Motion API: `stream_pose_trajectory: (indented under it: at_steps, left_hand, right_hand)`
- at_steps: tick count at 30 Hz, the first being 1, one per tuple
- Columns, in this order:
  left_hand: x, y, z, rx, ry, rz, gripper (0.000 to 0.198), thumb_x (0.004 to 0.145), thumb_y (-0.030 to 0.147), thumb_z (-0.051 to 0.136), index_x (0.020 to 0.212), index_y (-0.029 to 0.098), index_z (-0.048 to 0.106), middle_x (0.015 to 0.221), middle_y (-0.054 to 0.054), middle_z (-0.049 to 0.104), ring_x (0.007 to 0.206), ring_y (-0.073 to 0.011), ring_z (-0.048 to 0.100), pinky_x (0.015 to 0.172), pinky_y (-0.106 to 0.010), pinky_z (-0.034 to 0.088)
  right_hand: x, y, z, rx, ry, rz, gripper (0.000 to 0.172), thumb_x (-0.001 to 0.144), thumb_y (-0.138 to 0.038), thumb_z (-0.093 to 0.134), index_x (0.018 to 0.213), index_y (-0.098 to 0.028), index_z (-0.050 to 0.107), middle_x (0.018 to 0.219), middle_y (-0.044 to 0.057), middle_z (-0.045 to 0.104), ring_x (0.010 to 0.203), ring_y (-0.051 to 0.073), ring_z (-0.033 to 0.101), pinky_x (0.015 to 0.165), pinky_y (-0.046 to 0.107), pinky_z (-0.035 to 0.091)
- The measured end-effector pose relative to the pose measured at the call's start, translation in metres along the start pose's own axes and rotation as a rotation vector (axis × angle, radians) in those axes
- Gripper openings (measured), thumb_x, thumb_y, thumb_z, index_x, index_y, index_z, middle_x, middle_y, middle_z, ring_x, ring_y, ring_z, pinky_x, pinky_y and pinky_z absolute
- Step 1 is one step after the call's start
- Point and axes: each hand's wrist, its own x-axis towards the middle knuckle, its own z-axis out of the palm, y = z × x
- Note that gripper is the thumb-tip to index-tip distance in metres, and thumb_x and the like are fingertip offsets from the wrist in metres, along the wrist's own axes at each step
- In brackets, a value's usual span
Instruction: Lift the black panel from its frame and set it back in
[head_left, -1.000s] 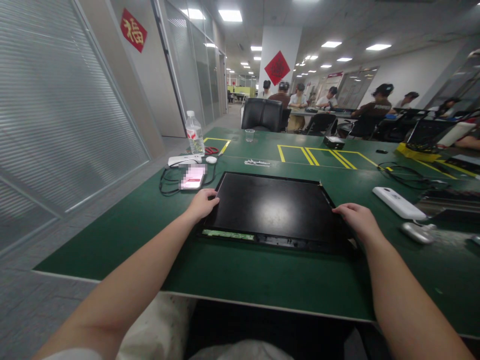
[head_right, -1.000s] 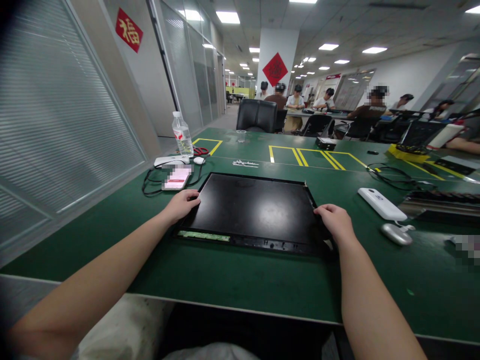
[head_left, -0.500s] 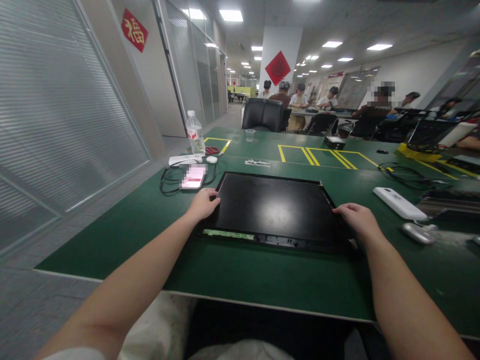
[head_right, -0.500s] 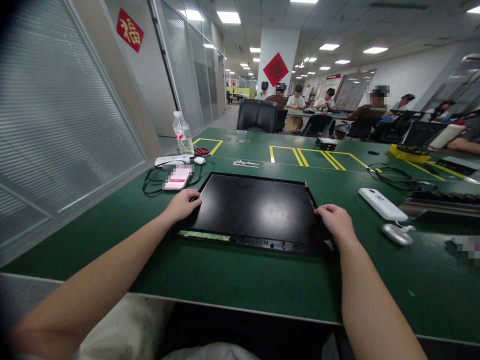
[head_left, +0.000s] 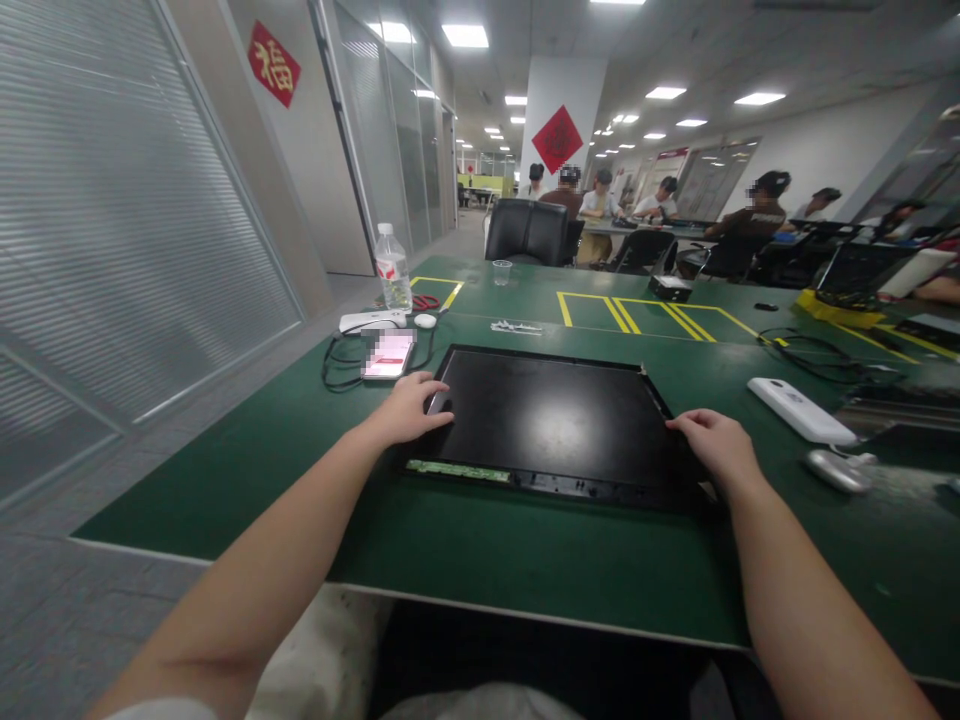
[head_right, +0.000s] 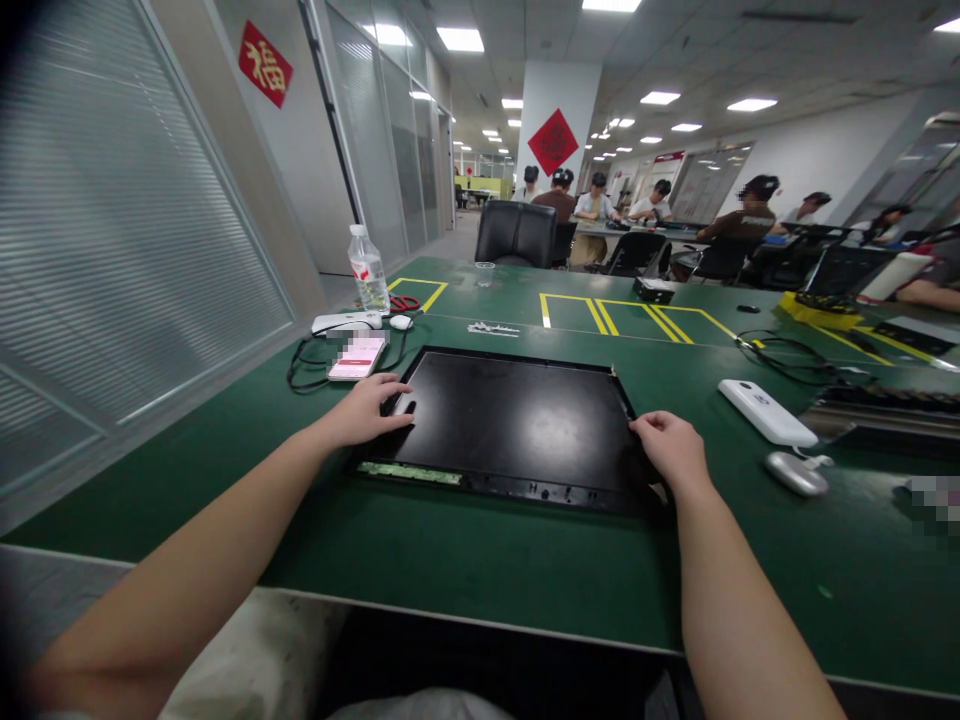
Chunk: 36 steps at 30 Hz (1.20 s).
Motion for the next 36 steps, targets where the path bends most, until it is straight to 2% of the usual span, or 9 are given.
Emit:
stream_pose_trajectory:
  at_steps: [2, 4, 7, 10, 13, 17, 29, 36]
  left_hand:
    - [-0.002, 0.005, -0.007, -0.01, -0.069, 0.065, 0.05, 0.063, 0.047, 0.086, 0.106, 0.022, 0.08, 0.135, -0.016, 0.062, 0.132, -0.0408, 0.051, 0.116, -0.051, 0.036]
    - [-0.004, 0.011, -0.015, -0.052, -0.156, 0.132, 0.046, 0.062, 0.05, 0.087, 0.1, 0.025, 0.08, 0.13, -0.013, 0.065, 0.125, -0.0371, 0.056, 0.113, -0.048, 0.039]
    - [-0.008, 0.021, -0.023, -0.13, -0.328, 0.224, 0.04, 0.066, 0.051, 0.085, 0.095, 0.025, 0.08, 0.114, -0.009, 0.07, 0.107, -0.0293, 0.065, 0.1, -0.038, 0.048]
    - [-0.011, 0.027, -0.026, -0.149, -0.401, 0.242, 0.031, 0.066, 0.046, 0.085, 0.087, 0.025, 0.079, 0.096, -0.005, 0.073, 0.091, -0.0244, 0.067, 0.084, -0.032, 0.05]
    - [-0.012, 0.027, -0.024, -0.133, -0.424, 0.221, 0.022, 0.065, 0.039, 0.084, 0.079, 0.023, 0.077, 0.081, -0.003, 0.071, 0.078, -0.0217, 0.065, 0.071, -0.029, 0.047]
    - [-0.013, 0.028, -0.025, -0.093, -0.461, 0.222, 0.016, 0.067, 0.033, 0.081, 0.076, 0.022, 0.074, 0.076, -0.001, 0.069, 0.071, -0.0196, 0.063, 0.065, -0.028, 0.044]
    - [-0.016, 0.036, -0.027, -0.036, -0.503, 0.286, 0.011, 0.068, 0.022, 0.072, 0.078, 0.021, 0.068, 0.076, 0.0, 0.066, 0.072, -0.0178, 0.062, 0.066, -0.027, 0.043]
    - [-0.016, 0.039, -0.031, 0.108, -0.479, 0.318, 0.013, 0.071, 0.023, 0.074, 0.079, 0.019, 0.064, 0.08, 0.0, 0.067, 0.075, -0.0167, 0.062, 0.068, -0.026, 0.041]
  right_hand:
    - [-0.001, -0.002, 0.0, -0.019, 0.002, -0.008, 0.02, 0.069, -0.042, 0.066, 0.07, -0.024, 0.072, 0.071, 0.006, 0.069, 0.072, 0.025, 0.061, 0.067, 0.036, 0.044]
    - [-0.001, -0.002, -0.001, -0.03, 0.005, -0.017, 0.019, 0.07, -0.042, 0.065, 0.07, -0.024, 0.072, 0.071, 0.006, 0.069, 0.073, 0.025, 0.061, 0.067, 0.036, 0.044]
    - [-0.001, -0.002, -0.001, -0.027, 0.002, -0.026, 0.02, 0.069, -0.043, 0.064, 0.07, -0.024, 0.073, 0.071, 0.006, 0.07, 0.073, 0.025, 0.061, 0.067, 0.036, 0.044]
    - [-0.002, -0.002, -0.001, -0.026, -0.001, -0.027, 0.02, 0.07, -0.043, 0.064, 0.07, -0.025, 0.073, 0.071, 0.005, 0.07, 0.073, 0.025, 0.061, 0.068, 0.036, 0.044]
    - [-0.003, -0.003, -0.002, -0.029, -0.01, -0.014, 0.02, 0.07, -0.043, 0.064, 0.071, -0.024, 0.072, 0.073, 0.005, 0.07, 0.074, 0.025, 0.061, 0.068, 0.036, 0.043]
    - [-0.004, -0.005, -0.002, -0.03, -0.014, -0.007, 0.02, 0.07, -0.042, 0.064, 0.071, -0.024, 0.072, 0.074, 0.005, 0.07, 0.075, 0.025, 0.061, 0.069, 0.036, 0.043]
    - [-0.004, -0.004, -0.001, -0.006, 0.004, -0.021, 0.02, 0.068, -0.042, 0.065, 0.07, -0.024, 0.072, 0.074, 0.006, 0.07, 0.074, 0.024, 0.061, 0.068, 0.035, 0.044]
    - [-0.001, 0.001, 0.002, 0.001, 0.037, -0.052, 0.021, 0.067, -0.044, 0.066, 0.069, -0.023, 0.071, 0.069, 0.006, 0.069, 0.071, 0.024, 0.061, 0.066, 0.034, 0.044]
